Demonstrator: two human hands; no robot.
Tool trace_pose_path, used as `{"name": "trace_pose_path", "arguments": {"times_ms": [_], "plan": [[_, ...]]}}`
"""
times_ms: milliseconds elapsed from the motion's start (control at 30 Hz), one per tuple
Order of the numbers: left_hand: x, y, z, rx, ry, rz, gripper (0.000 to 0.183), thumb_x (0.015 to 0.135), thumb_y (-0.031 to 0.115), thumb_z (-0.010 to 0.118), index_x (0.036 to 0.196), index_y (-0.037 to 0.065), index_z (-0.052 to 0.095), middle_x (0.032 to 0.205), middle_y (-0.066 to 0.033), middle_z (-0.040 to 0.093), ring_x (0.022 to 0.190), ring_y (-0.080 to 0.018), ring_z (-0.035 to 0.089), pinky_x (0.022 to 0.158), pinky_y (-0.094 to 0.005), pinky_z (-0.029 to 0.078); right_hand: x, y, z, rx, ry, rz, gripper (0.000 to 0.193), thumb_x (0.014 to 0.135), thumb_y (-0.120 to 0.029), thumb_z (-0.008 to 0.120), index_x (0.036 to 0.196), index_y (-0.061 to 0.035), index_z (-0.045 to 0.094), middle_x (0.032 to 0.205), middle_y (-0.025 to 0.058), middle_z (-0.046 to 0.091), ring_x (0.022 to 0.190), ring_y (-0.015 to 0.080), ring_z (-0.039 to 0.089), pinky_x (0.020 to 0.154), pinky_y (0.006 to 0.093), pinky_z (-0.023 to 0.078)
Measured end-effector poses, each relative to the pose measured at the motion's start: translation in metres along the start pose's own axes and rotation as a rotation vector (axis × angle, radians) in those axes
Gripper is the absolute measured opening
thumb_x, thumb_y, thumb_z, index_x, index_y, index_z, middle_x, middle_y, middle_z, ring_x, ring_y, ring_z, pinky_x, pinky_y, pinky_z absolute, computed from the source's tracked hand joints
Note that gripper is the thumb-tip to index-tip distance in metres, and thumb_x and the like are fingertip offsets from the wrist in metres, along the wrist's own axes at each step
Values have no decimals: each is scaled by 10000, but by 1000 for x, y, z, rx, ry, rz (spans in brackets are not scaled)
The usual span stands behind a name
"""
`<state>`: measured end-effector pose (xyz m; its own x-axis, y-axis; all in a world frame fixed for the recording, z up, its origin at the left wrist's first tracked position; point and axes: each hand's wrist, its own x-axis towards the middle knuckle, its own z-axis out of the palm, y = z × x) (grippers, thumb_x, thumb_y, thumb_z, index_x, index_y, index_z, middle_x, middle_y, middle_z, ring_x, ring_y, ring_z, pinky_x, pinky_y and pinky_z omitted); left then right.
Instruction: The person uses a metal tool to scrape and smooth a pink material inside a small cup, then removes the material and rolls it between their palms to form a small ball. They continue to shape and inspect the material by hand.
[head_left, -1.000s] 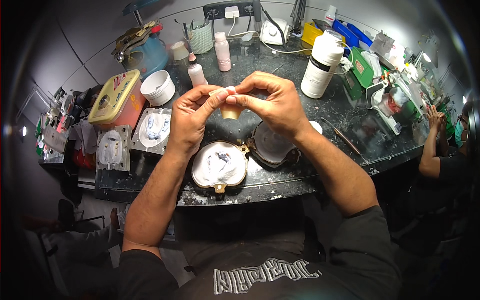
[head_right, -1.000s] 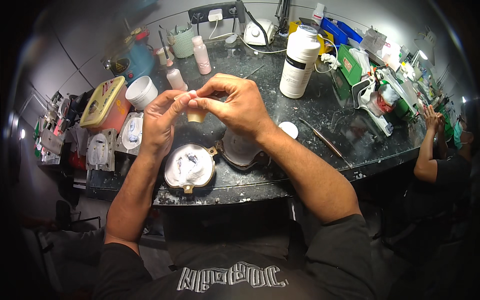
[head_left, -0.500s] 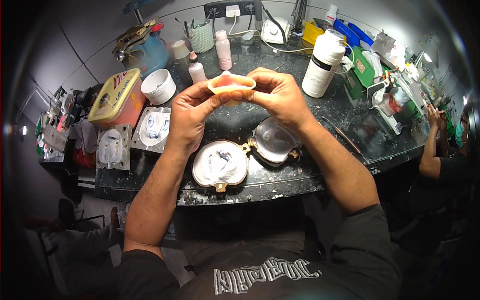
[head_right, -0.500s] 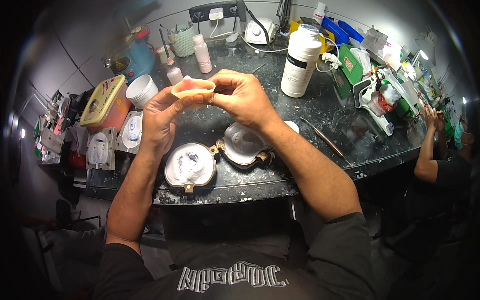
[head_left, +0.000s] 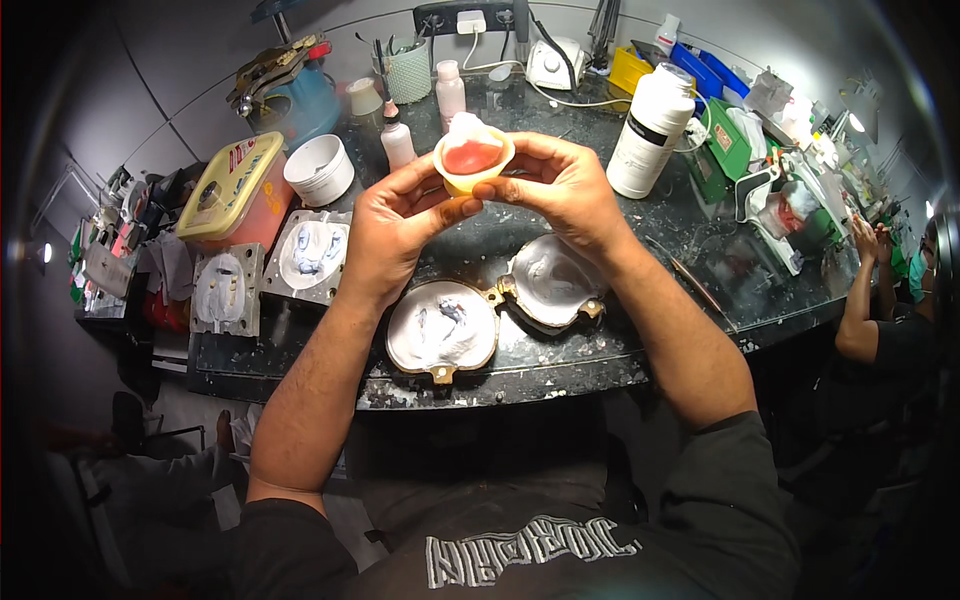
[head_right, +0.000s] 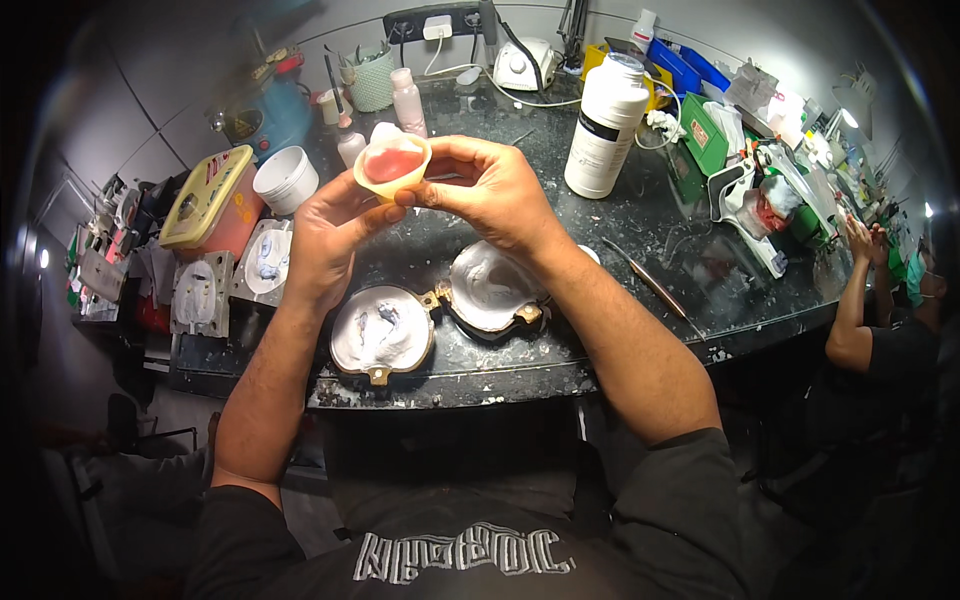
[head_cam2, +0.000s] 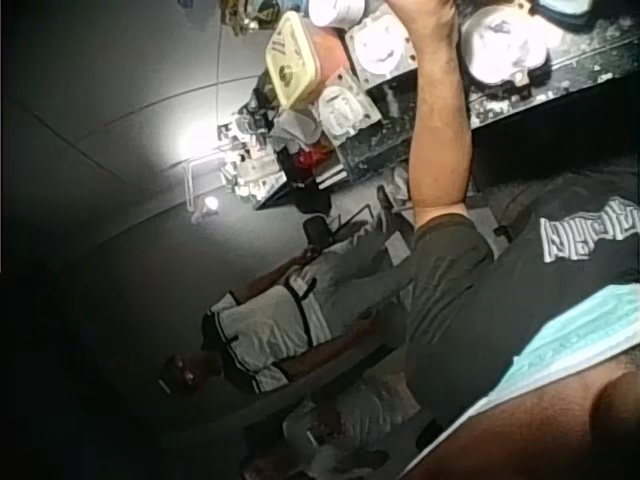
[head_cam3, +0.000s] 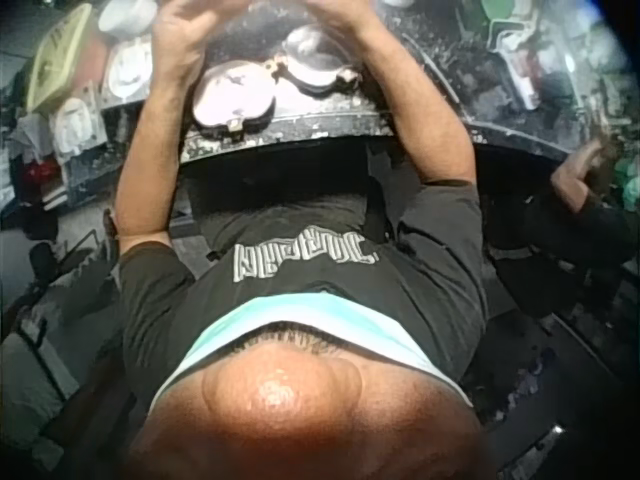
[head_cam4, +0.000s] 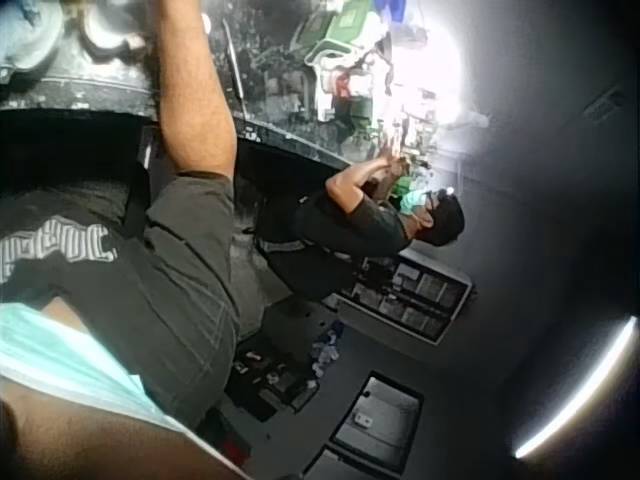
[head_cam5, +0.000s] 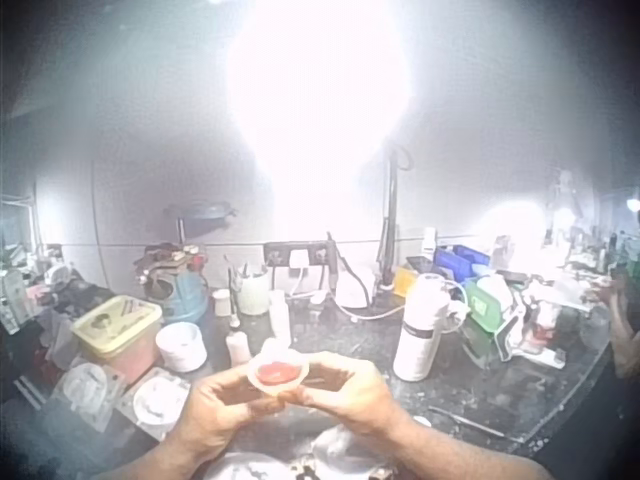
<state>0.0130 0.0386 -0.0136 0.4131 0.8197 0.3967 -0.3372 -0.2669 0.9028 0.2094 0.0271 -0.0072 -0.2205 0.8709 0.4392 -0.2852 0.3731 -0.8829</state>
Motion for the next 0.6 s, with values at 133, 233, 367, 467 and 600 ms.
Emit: {"name": "trace_pose_path", "arguments": {"times_ms": [133,233,367,467,600], "plan": [[-1,-3,-9,46,37,1,434,814,1,754,1226,-12,619,1141,-98,684,1051,-153,646,943,-284,519,-1,-1,2,-5,-9,31,345,856,-49,729,1170,55,632,1088,121,698,1009,164,669,912,298,539],[-1,-6,-11,64,45,5,377,816,-4,751,1179,-7,646,1098,-90,697,1016,-149,658,928,-278,530,-2,1,0,-43,-23,35,284,863,-47,719,1123,50,657,1059,110,706,983,154,674,898,292,542],[-1,-4,-12,109,15,-16,318,832,25,749,1140,-6,672,1064,-78,705,983,-136,658,908,-266,525,-2,6,-4,-76,-20,34,198,882,-59,704,1053,38,679,987,84,716,910,131,678,856,279,549],[-2,4,-12,341,-34,107,283,855,87,749,1117,0,688,1035,-57,710,946,-117,652,855,-250,517,-2,6,-3,-75,-33,23,174,898,-81,695,1028,33,680,958,78,716,872,120,677,814,269,555],[-5,3,-9,404,52,153,257,881,144,734,1099,11,701,1003,-43,713,918,-98,646,816,-243,502,-4,1,4,-119,-22,45,161,918,-118,686,1000,20,681,928,71,716,840,108,674,768,251,556]]}}
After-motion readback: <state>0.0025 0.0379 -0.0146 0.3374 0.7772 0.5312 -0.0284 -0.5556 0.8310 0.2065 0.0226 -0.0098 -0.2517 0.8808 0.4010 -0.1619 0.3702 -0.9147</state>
